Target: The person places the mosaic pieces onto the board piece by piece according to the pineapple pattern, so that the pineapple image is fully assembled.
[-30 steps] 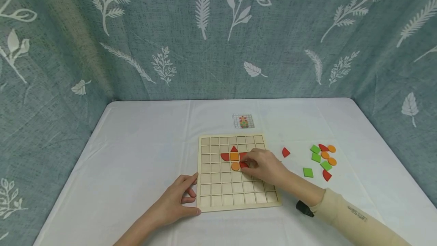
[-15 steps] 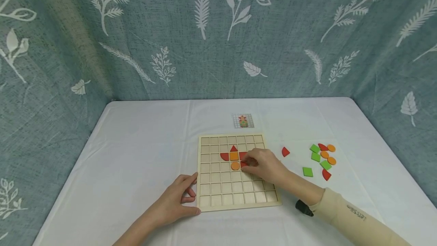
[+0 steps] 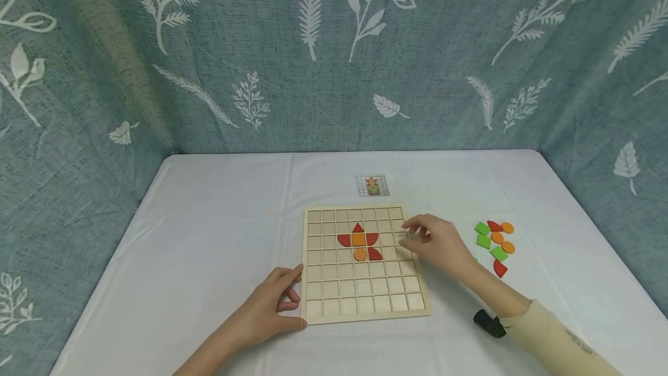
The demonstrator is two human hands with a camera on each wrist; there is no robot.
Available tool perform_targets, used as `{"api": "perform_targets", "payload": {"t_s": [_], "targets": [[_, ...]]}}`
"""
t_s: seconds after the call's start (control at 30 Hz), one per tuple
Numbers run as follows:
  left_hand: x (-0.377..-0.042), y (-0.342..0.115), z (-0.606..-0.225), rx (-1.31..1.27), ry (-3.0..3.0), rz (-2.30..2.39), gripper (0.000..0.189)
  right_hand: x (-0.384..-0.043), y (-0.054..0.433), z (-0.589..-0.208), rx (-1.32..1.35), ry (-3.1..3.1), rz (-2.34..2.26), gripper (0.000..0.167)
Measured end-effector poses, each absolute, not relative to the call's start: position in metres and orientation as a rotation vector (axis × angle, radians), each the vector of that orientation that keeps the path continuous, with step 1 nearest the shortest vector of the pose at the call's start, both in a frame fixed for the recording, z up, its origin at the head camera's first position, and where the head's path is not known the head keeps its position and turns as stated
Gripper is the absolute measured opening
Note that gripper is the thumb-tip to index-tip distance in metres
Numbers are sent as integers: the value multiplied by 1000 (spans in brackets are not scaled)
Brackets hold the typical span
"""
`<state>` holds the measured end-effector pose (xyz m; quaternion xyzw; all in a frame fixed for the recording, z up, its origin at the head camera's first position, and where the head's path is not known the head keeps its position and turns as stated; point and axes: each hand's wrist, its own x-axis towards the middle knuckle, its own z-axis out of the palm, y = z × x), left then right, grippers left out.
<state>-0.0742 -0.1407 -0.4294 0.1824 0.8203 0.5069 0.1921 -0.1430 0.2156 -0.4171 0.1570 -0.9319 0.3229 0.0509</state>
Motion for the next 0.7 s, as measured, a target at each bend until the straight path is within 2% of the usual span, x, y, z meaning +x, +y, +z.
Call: {"api": "perform_targets", "payload": {"t_s": [0.47, 0.7], "targets": [[-74, -141, -428, 505, 2296, 1421, 94, -143, 268, -421, 219, -2847, 887, 41], [-73, -141, -429, 517, 2290, 1429, 93, -150, 279, -423, 172, -2988, 887, 42]]}}
